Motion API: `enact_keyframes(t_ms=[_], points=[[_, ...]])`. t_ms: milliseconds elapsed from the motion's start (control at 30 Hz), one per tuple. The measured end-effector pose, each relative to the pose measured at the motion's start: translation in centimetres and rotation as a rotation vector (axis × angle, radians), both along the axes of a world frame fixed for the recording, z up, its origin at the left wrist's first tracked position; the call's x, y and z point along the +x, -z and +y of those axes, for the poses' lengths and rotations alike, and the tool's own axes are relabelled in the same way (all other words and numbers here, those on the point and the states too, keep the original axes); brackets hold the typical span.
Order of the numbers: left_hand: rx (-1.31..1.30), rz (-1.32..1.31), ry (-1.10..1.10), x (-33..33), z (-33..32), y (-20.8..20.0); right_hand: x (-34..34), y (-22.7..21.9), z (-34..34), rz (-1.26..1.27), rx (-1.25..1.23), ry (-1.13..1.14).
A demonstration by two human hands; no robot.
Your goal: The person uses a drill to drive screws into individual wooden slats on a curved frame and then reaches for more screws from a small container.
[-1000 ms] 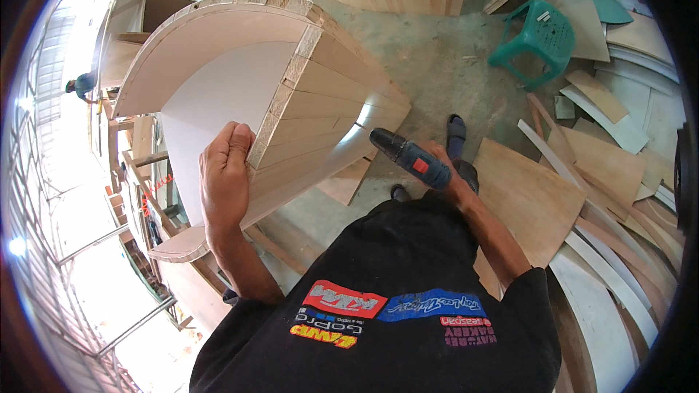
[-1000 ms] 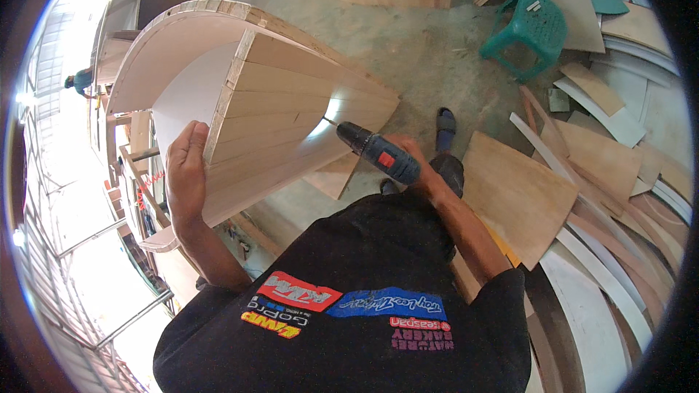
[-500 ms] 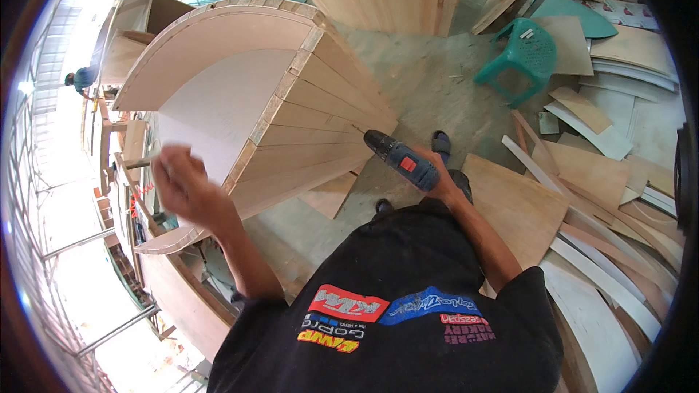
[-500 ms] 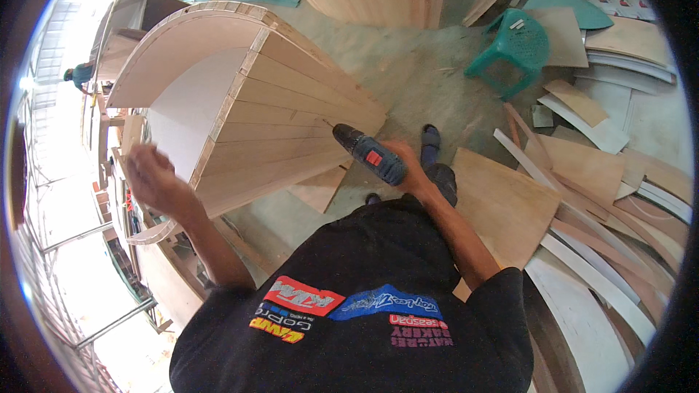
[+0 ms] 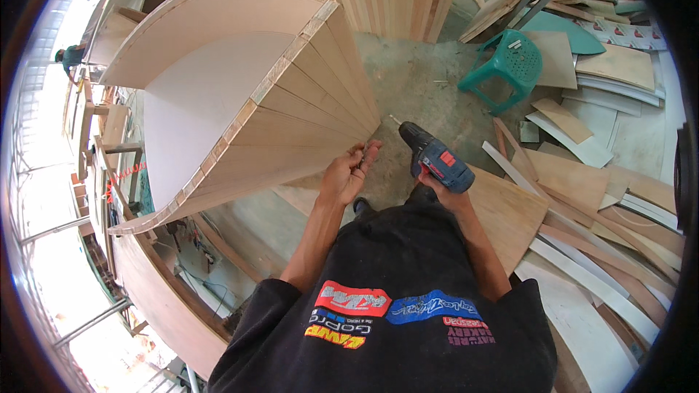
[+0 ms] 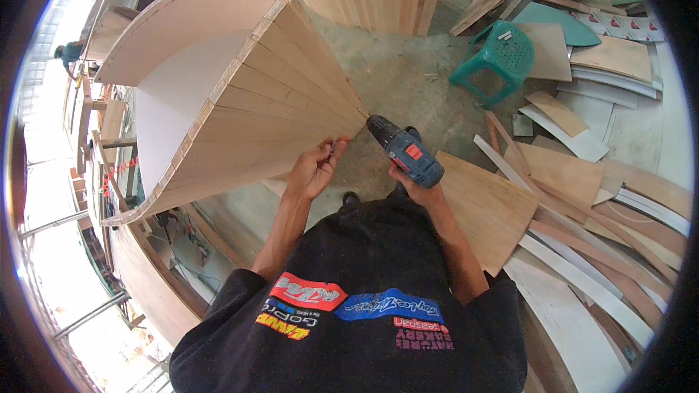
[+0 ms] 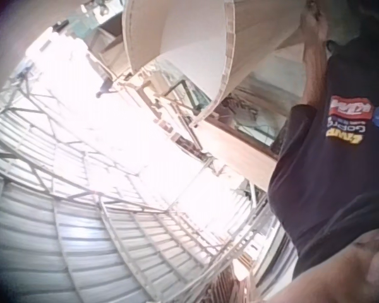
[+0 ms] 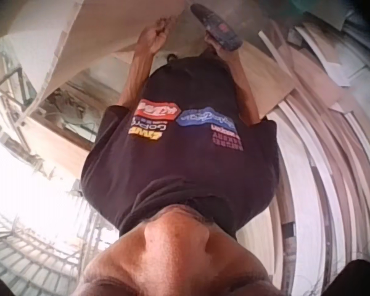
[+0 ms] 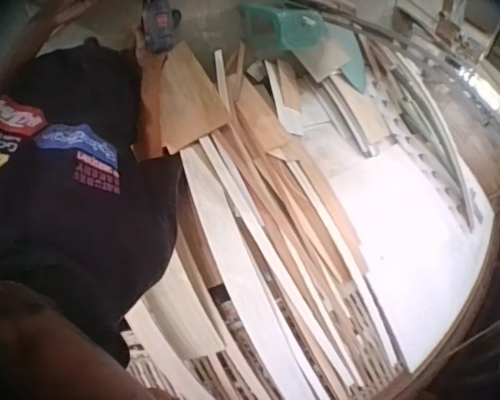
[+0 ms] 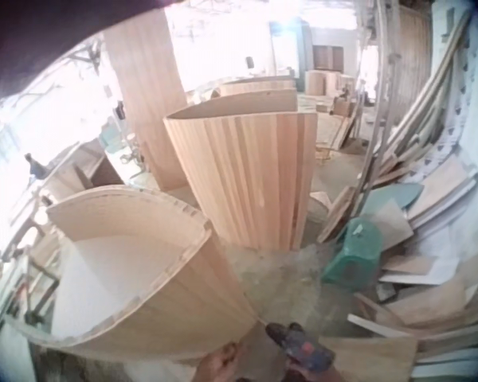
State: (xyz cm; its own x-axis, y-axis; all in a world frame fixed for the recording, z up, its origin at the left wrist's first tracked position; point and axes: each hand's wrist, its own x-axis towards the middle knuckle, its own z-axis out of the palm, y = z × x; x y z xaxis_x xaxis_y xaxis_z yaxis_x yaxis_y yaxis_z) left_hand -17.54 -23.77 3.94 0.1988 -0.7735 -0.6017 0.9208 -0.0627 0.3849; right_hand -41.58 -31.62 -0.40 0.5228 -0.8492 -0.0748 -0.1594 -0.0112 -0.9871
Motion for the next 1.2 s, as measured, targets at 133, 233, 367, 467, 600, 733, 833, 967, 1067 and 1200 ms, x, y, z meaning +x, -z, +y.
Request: enact_keyframes(t_ms=[133,233,367,467,600,733,833,967,1067,1200], points=[[-0.035,-0.085,0.021,0.8,-0.2,0.8,-0.1,-0.5,1.7,-0.061,0.113,0.029],[-0.035,-0.262,0.077,1.2,-0.3,0.8,-0.2,-1.3,2.1,-0.023,0.033,-0.04],[-0.036,-0.289,0.08,0.9,-1.0,0.0,-0.3,-1.9,2.3,0.038,-0.068,-0.123],[-0.031,-0.265,0.091,1.5,-1.6,1.5,0.4,-2.2,2.6,0.032,-0.057,-0.148],[0.034,-0.309,0.077,1.4,-3.2,2.3,1.3,-1.5,3.0,-0.026,0.017,-0.132],[0.098,-0.353,-0.016,0.9,-5.2,2.6,2.1,-1.2,2.4,-0.052,-0.048,-0.129],[0.049,-0.342,-0.047,1.3,-5.8,3.2,2.9,-0.5,2.4,-0.109,0.025,-0.097],[0.037,-0.277,-0.134,1.3,-6.7,3.4,3.8,-0.2,1.7,-0.203,0.221,-0.033],[0.005,-0.313,-0.129,1.5,-7.4,3.4,4.3,-0.3,1.3,-0.258,0.229,-0.009],[0.016,-0.325,-0.119,2.1,-8.2,3.0,5.2,-0.8,0.6,-0.296,0.355,0.013]])
